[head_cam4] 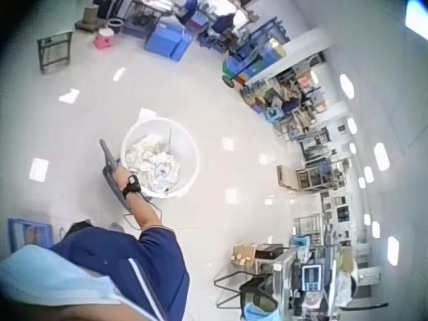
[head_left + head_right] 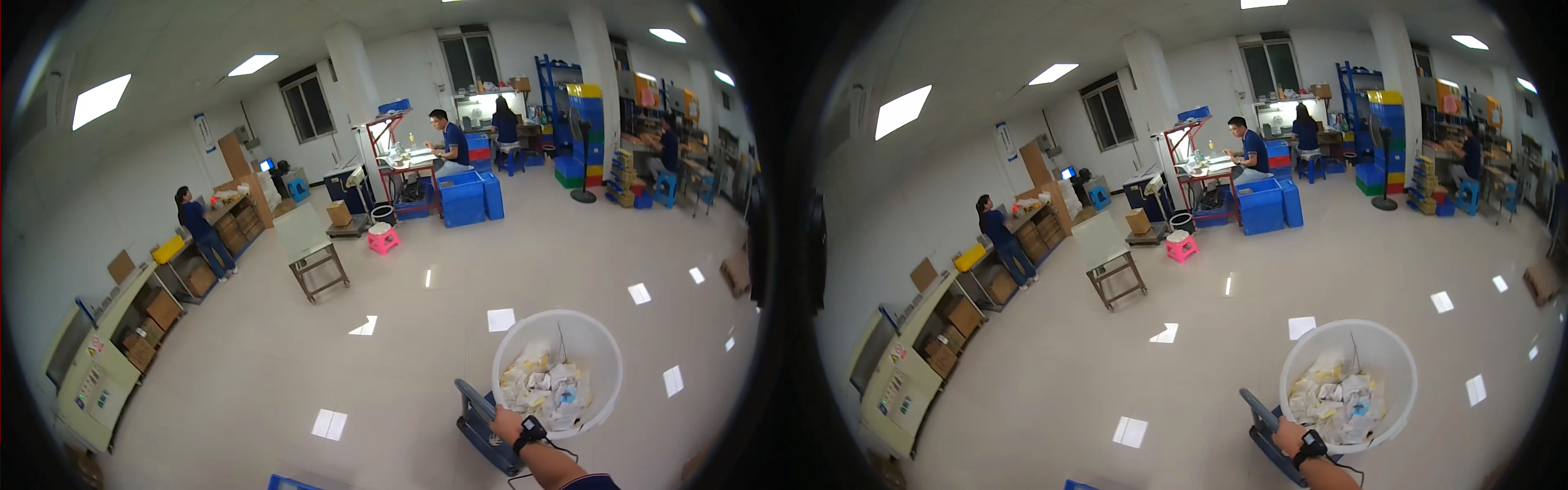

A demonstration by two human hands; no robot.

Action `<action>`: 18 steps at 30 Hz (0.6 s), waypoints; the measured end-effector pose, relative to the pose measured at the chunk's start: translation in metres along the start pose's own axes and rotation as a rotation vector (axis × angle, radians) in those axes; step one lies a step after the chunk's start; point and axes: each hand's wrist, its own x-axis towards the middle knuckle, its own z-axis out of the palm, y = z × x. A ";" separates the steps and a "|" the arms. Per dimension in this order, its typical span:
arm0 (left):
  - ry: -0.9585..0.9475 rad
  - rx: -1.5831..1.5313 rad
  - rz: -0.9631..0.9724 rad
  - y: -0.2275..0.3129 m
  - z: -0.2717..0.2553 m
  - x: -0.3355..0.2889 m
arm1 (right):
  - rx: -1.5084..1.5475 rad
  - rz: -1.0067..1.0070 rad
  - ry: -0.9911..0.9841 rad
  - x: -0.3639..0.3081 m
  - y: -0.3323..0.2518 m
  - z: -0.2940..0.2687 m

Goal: The recorder moves through a workshop floor with a large mobile trash container, collecting and emptying smaller trash bins into it.

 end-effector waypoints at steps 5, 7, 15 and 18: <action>0.010 -0.039 -0.117 0.068 -0.017 0.116 | 0.129 0.239 0.190 0.113 -0.044 -0.019; -0.017 -0.056 -0.149 0.095 -0.020 0.169 | 0.164 0.264 0.223 0.160 -0.063 -0.026; -0.241 0.259 -0.006 0.338 0.038 0.330 | 0.394 0.464 0.140 0.296 -0.096 -0.037; -0.278 0.213 0.029 0.428 0.063 0.391 | 0.617 0.531 0.208 0.357 -0.120 -0.043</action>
